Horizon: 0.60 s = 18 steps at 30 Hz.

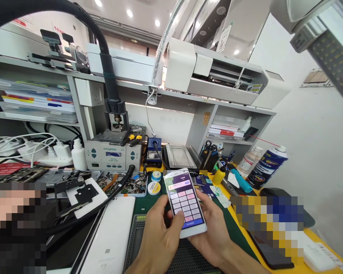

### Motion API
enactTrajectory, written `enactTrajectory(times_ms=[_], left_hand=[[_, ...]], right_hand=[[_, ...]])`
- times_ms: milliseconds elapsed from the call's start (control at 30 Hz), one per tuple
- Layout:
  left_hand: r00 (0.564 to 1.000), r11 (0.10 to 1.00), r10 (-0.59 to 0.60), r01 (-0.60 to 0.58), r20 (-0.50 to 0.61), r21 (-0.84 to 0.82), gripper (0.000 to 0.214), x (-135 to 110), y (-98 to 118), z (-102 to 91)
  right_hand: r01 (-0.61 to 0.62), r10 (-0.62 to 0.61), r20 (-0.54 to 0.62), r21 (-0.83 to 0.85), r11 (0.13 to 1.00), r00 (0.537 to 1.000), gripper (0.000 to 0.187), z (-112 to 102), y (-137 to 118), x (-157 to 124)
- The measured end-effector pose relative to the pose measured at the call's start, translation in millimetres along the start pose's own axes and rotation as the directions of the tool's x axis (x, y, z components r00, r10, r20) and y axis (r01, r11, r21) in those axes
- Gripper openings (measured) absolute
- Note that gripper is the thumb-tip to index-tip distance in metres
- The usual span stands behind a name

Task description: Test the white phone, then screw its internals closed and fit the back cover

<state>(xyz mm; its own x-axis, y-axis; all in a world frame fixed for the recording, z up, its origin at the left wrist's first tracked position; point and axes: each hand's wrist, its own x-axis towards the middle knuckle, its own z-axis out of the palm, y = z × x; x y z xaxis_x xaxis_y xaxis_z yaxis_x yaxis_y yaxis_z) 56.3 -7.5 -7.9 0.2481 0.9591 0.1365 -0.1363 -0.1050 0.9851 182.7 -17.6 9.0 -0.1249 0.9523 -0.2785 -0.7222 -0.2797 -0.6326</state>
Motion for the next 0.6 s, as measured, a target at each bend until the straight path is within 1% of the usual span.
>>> enactTrajectory(times_ms=[333,600], left_hand=[[0.999,0.998,0.001,0.002,0.042,-0.070,0.037,0.5,1.3,0.1],[0.999,0.998,-0.009,0.013,0.052,-0.066,0.038,-0.9,4.7,-0.2]], right_hand=[[-0.004,0.004,0.009,0.018,1.000,1.000,0.037,-1.0,-0.2,0.3],[-0.036,0.036,0.002,0.007,0.999,0.999,0.041,0.5,-2.6,-0.3]])
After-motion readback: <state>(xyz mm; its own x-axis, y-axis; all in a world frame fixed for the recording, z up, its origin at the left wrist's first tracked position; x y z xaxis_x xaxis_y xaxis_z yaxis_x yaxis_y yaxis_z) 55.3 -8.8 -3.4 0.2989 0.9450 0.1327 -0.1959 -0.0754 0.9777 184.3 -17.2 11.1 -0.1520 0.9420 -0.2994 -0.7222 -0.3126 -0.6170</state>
